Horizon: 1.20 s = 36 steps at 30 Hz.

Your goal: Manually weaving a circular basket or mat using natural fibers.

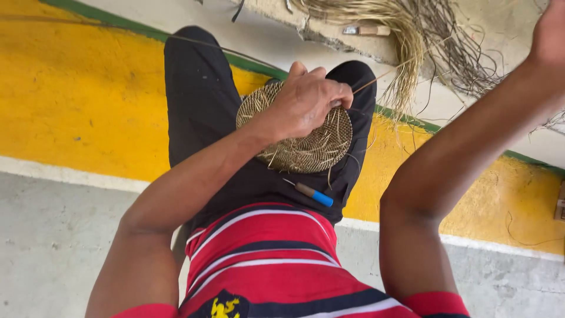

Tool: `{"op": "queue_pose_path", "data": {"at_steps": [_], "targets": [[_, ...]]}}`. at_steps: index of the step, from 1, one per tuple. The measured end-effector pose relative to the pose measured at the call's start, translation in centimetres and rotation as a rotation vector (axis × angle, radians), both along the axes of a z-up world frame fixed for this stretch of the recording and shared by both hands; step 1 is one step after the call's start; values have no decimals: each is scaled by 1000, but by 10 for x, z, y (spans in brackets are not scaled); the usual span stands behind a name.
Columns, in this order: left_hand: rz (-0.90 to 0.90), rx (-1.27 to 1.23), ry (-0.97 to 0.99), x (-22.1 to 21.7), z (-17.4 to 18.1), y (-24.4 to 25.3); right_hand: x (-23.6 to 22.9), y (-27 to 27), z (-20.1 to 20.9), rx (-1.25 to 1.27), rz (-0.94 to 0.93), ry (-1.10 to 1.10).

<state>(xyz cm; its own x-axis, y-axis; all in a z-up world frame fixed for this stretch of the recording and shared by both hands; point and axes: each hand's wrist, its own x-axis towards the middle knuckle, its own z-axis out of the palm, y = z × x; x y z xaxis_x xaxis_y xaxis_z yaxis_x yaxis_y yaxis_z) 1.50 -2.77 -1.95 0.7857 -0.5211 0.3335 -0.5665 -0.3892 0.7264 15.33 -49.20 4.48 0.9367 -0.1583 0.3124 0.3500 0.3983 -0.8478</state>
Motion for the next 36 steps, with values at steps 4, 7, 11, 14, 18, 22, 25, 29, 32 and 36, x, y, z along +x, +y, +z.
{"op": "queue_pose_path", "data": {"at_steps": [4, 7, 11, 14, 18, 22, 25, 29, 32, 36], "targets": [[33, 32, 20, 1, 7, -1, -108, 175, 2, -74, 180, -210], [69, 42, -36, 2, 11, 6, -174, 257, -32, -230, 114, -134], [44, -58, -35, -1, 7, 12, -218, 285, -50, -517, -180, -33], [29, -21, 17, -4, 14, 18, -220, 277, -51, -490, -234, -111], [20, -45, -12, -7, 19, 23, -218, 277, -46, -584, -268, -145], [39, -67, -11, -8, 17, 24, -214, 288, -42, -580, -225, -80], [35, -72, -13, -10, 17, 24, -215, 288, -46, -595, -253, -67], [49, -33, 31, -10, 19, 22, -216, 289, -44, -618, -303, -70], [46, -42, 18, -11, 21, 23, -218, 288, -44, -577, -295, -33], [35, -35, 9, -12, 19, 22, -215, 286, -48, -559, -299, -40]]}}
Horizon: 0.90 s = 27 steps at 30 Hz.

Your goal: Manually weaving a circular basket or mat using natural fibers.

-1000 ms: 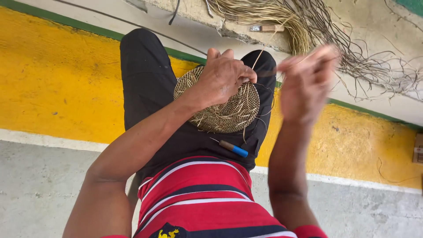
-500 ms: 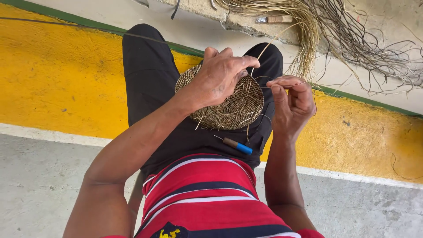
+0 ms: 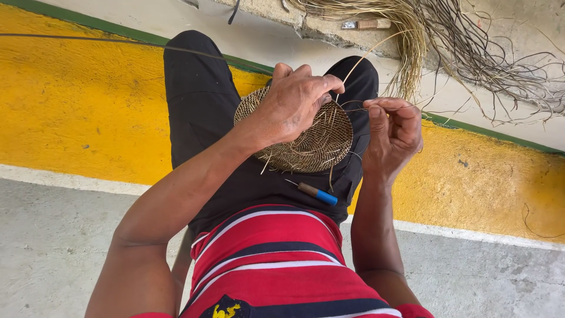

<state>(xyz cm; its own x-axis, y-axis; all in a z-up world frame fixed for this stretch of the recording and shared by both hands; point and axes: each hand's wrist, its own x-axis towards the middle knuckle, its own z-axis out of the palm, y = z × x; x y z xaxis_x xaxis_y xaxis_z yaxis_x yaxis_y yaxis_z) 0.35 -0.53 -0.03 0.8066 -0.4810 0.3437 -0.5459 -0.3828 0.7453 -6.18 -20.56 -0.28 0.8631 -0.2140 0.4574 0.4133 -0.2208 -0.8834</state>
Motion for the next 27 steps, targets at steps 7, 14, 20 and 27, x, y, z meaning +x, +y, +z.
{"op": "queue_pose_path", "data": {"at_steps": [7, 14, 20, 27], "targets": [[2, 18, 24, -1, 2, 1, 0, 2, 0, -32, -23, -19], [12, -36, -69, -2, -1, 4, 4, 14, 4, -609, -90, -186], [19, -24, -65, -4, 1, 6, 2, 30, 6, -728, -94, -86], [-24, 7, -64, -5, 12, 8, 23, -22, -8, -375, 220, 37]]}}
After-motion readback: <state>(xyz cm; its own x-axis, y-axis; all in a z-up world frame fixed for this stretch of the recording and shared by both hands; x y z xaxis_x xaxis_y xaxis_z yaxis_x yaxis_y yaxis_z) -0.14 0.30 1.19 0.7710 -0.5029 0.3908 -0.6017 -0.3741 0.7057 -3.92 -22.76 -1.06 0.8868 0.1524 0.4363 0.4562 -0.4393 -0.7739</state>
